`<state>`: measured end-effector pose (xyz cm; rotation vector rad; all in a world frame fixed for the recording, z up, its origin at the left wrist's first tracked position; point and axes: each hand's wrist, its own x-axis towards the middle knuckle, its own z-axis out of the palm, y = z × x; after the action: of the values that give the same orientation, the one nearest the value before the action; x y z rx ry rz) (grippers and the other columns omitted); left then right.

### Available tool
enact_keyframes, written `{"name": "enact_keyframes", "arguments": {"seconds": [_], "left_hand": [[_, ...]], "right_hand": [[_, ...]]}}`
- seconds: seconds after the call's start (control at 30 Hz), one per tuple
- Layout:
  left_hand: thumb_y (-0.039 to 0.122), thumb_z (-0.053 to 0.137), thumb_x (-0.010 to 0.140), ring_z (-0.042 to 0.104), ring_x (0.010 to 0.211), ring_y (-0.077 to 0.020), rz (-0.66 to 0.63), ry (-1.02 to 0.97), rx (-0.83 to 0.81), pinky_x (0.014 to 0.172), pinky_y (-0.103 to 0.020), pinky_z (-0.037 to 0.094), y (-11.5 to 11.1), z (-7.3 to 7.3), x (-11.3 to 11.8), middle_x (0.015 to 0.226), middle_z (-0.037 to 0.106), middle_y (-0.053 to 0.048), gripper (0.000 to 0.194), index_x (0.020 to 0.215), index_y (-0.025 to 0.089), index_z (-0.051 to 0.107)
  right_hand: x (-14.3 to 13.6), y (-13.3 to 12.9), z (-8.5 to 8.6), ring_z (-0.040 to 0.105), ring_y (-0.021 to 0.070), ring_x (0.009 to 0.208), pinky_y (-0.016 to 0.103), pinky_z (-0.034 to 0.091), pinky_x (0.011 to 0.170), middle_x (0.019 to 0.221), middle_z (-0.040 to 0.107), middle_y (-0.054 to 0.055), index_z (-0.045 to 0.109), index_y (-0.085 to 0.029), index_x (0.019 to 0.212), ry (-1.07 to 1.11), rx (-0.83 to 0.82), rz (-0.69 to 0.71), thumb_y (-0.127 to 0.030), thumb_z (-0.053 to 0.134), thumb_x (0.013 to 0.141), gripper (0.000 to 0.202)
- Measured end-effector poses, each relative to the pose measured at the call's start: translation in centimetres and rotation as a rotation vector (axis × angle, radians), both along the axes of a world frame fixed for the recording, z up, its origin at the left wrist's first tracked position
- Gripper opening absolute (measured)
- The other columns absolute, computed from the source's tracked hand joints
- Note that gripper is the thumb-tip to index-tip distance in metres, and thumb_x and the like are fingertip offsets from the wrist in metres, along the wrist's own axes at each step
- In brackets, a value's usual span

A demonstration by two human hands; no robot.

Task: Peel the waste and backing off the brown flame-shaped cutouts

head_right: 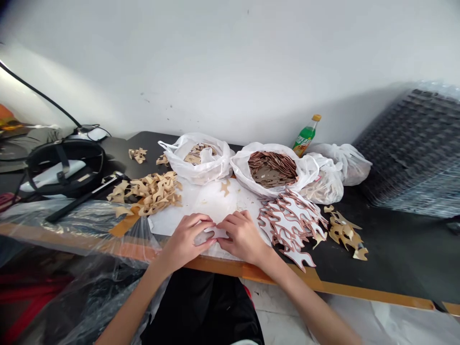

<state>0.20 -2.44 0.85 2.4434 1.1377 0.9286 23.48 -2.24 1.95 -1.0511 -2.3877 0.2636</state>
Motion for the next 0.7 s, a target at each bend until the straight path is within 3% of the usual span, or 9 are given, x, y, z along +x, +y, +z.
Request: {"name": "enact_keyframes", "arguments": {"seconds": [0.43,0.6,0.7], "left_hand": [[0.019,0.072,0.089,0.067,0.110,-0.0247,-0.019,-0.015,-0.148,0.098,-0.040,0.046,0.0,0.4,0.0,0.115,0.069,-0.004,0.025,0.113,0.025,0.065],[0.016,0.071,0.088,0.065,0.114,-0.0257,-0.009,-0.021,-0.142,0.099,-0.041,0.045,0.0,0.2,0.1,0.116,0.069,-0.005,0.029,0.115,0.026,0.064],[0.015,0.070,0.088,0.064,0.115,-0.0256,-0.004,-0.027,-0.150,0.100,-0.041,0.043,0.0,0.2,0.1,0.117,0.068,-0.004,0.029,0.115,0.026,0.064]], "right_hand": [[0.5,0.0,-0.4,0.066,0.0252,0.100,0.042,0.041,0.090,0.105,0.076,0.006,0.071,-0.023,0.117,0.012,0.000,0.037,-0.036,0.078,0.096,0.025],[1.1,-0.4,-0.3,0.065,0.0276,0.110,0.044,0.043,0.093,0.124,0.072,0.009,0.065,-0.025,0.133,0.032,-0.022,0.017,-0.031,0.075,0.097,0.038],[1.7,-0.7,-0.3,0.065,0.0290,0.110,0.045,0.043,0.093,0.123,0.073,0.009,0.061,-0.025,0.138,0.051,-0.054,-0.014,-0.030,0.076,0.096,0.045]]}}
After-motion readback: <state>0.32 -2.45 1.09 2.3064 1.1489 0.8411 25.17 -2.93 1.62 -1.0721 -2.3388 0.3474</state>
